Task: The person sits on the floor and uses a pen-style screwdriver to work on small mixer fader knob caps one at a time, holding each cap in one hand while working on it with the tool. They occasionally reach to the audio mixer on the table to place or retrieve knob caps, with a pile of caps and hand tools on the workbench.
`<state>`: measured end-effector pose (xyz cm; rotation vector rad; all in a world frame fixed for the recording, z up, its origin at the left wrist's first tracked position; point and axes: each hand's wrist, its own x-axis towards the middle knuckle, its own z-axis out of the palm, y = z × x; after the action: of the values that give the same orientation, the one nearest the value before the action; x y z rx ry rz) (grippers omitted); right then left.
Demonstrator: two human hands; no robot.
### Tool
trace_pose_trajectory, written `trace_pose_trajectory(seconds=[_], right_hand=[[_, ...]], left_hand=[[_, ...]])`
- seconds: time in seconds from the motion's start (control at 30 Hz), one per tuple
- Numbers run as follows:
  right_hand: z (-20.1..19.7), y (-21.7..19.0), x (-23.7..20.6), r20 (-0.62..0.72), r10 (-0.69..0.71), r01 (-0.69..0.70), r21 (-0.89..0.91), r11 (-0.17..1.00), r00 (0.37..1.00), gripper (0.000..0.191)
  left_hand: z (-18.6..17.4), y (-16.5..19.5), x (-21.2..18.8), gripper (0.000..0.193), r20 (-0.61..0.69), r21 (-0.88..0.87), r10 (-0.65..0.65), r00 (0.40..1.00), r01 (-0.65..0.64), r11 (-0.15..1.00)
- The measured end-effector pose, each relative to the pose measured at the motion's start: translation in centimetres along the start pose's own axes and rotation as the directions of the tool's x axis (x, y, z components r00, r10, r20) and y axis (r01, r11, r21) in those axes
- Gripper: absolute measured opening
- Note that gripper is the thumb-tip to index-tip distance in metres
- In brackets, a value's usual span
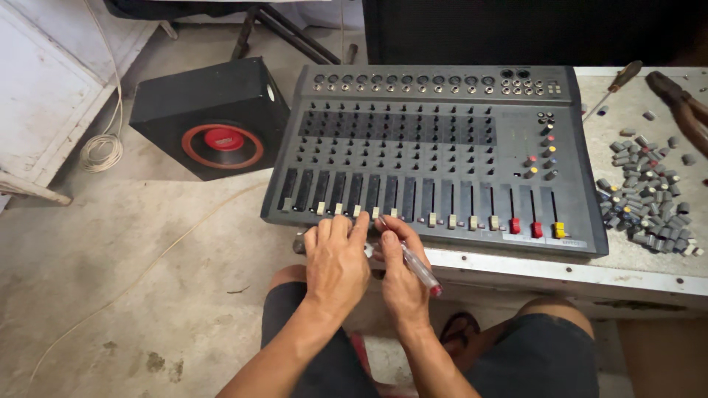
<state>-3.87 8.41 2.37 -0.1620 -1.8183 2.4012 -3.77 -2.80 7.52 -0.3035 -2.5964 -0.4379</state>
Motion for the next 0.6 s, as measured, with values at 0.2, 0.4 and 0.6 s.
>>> trace_pose_trajectory(seconds=[0.2, 0.4, 0.6], right_hand=[[0.43, 0.16, 0.1, 0.039, -0.084, 0.087, -0.081, 0.993, 0.996, 0.036], [0.61, 0.18, 0.27, 0.022, 0.033, -0.033, -0.015, 0.999, 0.999, 0.037], [0.18, 0.76, 0.11, 0.043, -0.069, 0.071, -0.058, 0.996, 0.997, 0.035]], left_hand=[[-0.08, -0.07, -0.11, 0.04, 0.018, 0.001, -0.011, 1.0, 0.011, 1.0], [-0.34, 0.32, 0.32, 0.037, 0.031, -0.027, -0.04, 0.999, 0.041, 0.999], [-0.16, 0.24, 0.42, 0.037, 0.062, 0.025, -0.029, 0.998, 0.028, 0.999]])
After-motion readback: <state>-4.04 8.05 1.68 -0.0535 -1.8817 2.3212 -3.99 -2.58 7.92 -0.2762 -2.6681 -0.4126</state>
